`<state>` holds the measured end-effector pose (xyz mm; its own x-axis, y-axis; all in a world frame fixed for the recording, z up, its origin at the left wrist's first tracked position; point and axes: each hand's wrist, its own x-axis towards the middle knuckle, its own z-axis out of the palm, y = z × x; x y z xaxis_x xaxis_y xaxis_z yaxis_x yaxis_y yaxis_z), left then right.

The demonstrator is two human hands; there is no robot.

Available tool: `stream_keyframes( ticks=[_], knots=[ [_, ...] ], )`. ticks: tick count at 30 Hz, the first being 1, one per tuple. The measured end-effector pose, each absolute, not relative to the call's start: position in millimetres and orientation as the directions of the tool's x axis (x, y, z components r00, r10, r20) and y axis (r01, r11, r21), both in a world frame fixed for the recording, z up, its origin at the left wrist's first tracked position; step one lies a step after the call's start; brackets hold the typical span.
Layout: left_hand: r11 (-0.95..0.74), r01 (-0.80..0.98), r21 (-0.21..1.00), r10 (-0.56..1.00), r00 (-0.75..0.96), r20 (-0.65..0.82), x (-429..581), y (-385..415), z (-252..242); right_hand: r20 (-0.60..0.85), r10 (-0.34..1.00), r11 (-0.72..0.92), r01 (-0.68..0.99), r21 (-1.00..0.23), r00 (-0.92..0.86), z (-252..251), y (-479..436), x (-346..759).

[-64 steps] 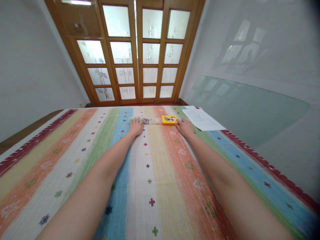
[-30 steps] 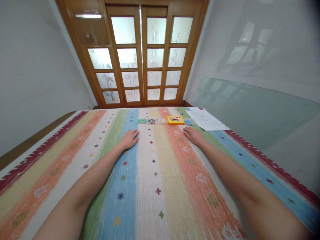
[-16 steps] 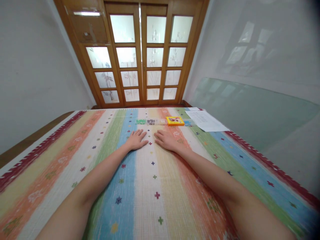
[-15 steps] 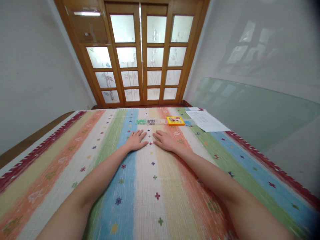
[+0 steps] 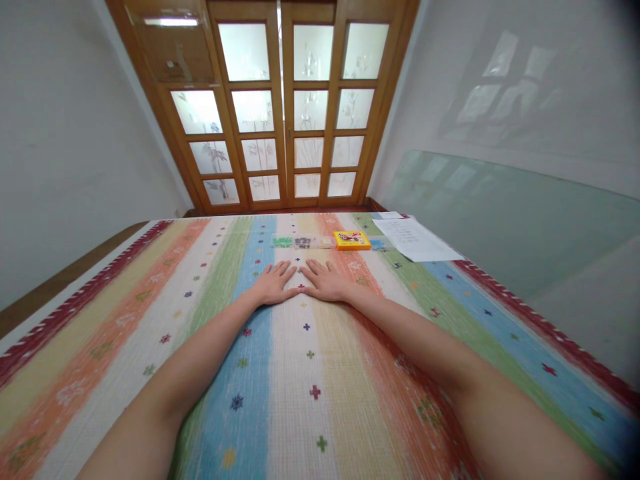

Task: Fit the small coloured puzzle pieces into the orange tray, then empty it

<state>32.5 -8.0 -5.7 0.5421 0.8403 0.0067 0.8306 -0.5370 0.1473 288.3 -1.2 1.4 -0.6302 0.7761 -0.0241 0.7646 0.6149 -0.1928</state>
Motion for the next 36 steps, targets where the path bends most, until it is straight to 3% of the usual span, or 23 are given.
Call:
stream_keyframes(
  ticks=[36],
  knots=[
    [-0.528, 0.837, 0.144, 0.846, 0.533, 0.003, 27.0, -7.0, -7.8, -0.017, 0.763, 0.626, 0.746, -0.229, -0.646, 0.3, 1.2, 285.7]
  ],
)
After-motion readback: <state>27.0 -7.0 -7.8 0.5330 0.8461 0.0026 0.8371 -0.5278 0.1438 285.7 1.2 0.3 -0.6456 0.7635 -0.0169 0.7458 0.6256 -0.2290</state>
